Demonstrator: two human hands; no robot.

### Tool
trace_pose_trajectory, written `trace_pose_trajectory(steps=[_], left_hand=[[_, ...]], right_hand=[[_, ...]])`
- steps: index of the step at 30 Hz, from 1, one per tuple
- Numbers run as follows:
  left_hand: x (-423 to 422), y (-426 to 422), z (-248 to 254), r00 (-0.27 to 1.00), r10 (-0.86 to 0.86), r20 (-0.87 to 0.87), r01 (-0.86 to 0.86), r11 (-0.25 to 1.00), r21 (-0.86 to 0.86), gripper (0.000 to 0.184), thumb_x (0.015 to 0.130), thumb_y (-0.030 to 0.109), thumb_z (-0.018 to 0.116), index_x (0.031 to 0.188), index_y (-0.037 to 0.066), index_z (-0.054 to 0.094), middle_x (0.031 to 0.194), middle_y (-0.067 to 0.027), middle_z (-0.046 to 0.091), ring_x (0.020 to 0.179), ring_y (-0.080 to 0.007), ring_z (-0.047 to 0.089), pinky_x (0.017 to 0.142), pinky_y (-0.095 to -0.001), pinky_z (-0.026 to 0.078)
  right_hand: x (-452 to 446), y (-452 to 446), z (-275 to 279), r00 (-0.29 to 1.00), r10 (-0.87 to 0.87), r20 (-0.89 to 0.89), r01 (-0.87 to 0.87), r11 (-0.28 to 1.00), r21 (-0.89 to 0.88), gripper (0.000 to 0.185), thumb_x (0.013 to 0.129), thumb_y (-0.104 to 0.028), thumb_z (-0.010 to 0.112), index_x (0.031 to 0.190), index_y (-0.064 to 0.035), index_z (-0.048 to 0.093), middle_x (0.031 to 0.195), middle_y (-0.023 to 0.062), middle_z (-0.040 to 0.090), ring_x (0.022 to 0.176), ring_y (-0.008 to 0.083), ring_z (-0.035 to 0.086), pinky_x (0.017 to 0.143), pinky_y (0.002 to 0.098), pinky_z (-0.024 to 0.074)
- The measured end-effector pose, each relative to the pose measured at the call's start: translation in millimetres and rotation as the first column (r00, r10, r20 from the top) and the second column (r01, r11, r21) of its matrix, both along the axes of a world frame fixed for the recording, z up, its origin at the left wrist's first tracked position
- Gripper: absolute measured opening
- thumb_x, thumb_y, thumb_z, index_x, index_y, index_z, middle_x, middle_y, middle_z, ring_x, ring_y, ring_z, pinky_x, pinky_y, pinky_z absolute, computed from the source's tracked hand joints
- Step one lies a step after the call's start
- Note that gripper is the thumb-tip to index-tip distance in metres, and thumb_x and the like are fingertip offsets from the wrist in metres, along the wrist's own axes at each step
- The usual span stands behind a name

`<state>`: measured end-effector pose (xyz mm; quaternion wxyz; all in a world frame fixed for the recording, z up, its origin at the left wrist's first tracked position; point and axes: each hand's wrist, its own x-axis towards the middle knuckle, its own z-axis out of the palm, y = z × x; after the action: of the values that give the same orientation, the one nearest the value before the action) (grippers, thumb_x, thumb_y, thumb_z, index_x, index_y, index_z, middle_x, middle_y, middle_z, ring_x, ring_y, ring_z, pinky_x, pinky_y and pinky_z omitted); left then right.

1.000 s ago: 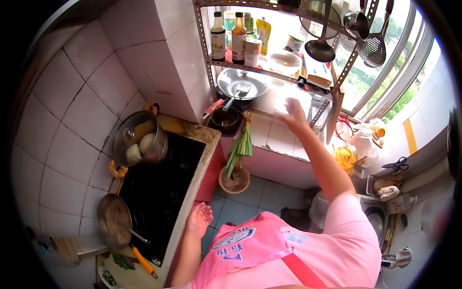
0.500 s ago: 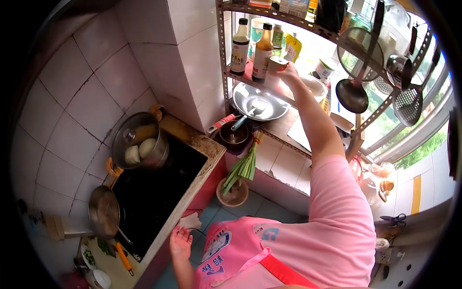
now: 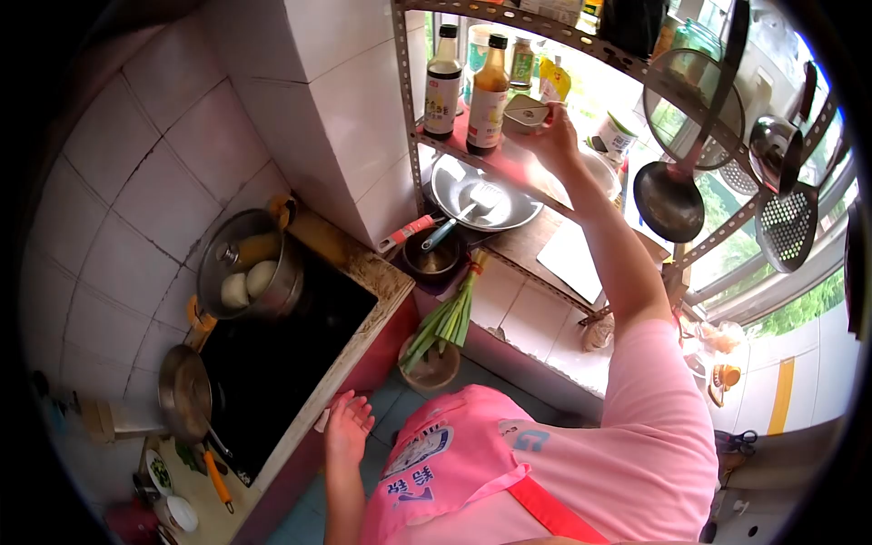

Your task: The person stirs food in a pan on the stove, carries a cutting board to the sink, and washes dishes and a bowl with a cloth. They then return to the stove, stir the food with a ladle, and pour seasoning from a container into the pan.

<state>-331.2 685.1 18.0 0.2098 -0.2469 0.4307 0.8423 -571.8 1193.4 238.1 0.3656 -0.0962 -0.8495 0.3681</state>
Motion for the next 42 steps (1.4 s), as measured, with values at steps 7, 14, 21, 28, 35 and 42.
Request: trace_pose_trajectory(steps=[7, 14, 21, 28, 35, 42], left_hand=[[-30, 51, 41, 0.954, -0.215, -0.208, 0.231, 0.971, 0.055, 0.044, 0.097, 0.029, 0.051, 0.136, 0.013, 0.041, 0.125, -0.0078, 0.056, 0.109, -0.0193, 0.056, 0.088, -0.0363, 0.047], [-17, 24, 57, 0.803, -0.156, -0.575, 0.223, 0.974, 0.047, 0.107, 0.07, 0.028, 0.084, 0.15, 0.019, 0.014, 0.146, -0.0081, 0.033, 0.133, -0.0239, 0.036, 0.103, -0.0388, 0.039], [46, -105, 74, 0.765, 0.256, -0.591, -0.064, 0.943, 0.326, 0.111, 0.062, 0.032, 0.088, 0.148, 0.014, 0.02, 0.141, -0.012, 0.041, 0.128, -0.0266, 0.045, 0.104, -0.0442, 0.041], [100, -273, 85, 0.621, 0.439, -0.649, -0.314, 0.898, 0.307, 0.086, 0.067, 0.039, 0.084, 0.135, 0.007, 0.042, 0.126, -0.0102, 0.056, 0.115, -0.022, 0.054, 0.094, -0.0381, 0.047], [115, -425, 101, 0.509, 0.583, -0.634, -0.44, 0.809, 0.39, 0.069, 0.081, 0.03, 0.072, 0.137, 0.004, 0.04, 0.133, -0.0118, 0.052, 0.122, -0.0293, 0.051, 0.096, -0.0463, 0.049], [78, -540, 120, 0.604, 0.519, -0.604, -0.639, 0.769, 0.022, 0.053, 0.083, 0.017, 0.069, 0.129, 0.004, 0.045, 0.123, -0.0128, 0.057, 0.112, -0.027, 0.058, 0.086, -0.0446, 0.055]], right_hand=[[78, -96, 20, 0.778, 0.622, -0.088, -0.619, 0.736, -0.272, 0.063, 0.064, -0.003, 0.078, 0.117, -0.0013, 0.044, 0.111, 0.0101, 0.057, 0.106, 0.0195, 0.058, 0.092, 0.0353, 0.0488], [142, -282, 2, 0.35, 0.935, 0.053, -0.832, 0.336, -0.441, 0.081, 0.055, -0.008, 0.087, 0.12, -0.0007, 0.04, 0.112, 0.0093, 0.054, 0.105, 0.0177, 0.056, 0.092, 0.0327, 0.0477], [178, -474, -26, -0.015, 0.995, 0.095, -0.859, 0.036, -0.511, 0.077, 0.057, -0.004, 0.085, 0.119, -0.0001, 0.04, 0.106, 0.0106, 0.055, 0.099, 0.0167, 0.058, 0.089, 0.0313, 0.0486], [216, -673, -23, -0.235, 0.972, -0.014, -0.794, -0.2, -0.573, 0.074, 0.061, -0.008, 0.087, 0.118, 0.0022, 0.04, 0.108, 0.0142, 0.059, 0.103, 0.0192, 0.059, 0.094, 0.0345, 0.0481], [194, -804, -19, -0.29, 0.956, 0.037, -0.906, -0.261, -0.334, 0.103, 0.058, -0.017, 0.091, 0.141, -0.0069, 0.032, 0.126, 0.0153, 0.05, 0.11, 0.0278, 0.058, 0.097, 0.0364, 0.048], [153, -867, 3, -0.096, 0.985, 0.146, -0.912, -0.146, 0.384, 0.077, 0.059, -0.013, 0.083, 0.129, -0.0057, 0.05, 0.136, 0.0143, 0.047, 0.119, 0.0348, 0.051, 0.099, 0.0412, 0.0441]])
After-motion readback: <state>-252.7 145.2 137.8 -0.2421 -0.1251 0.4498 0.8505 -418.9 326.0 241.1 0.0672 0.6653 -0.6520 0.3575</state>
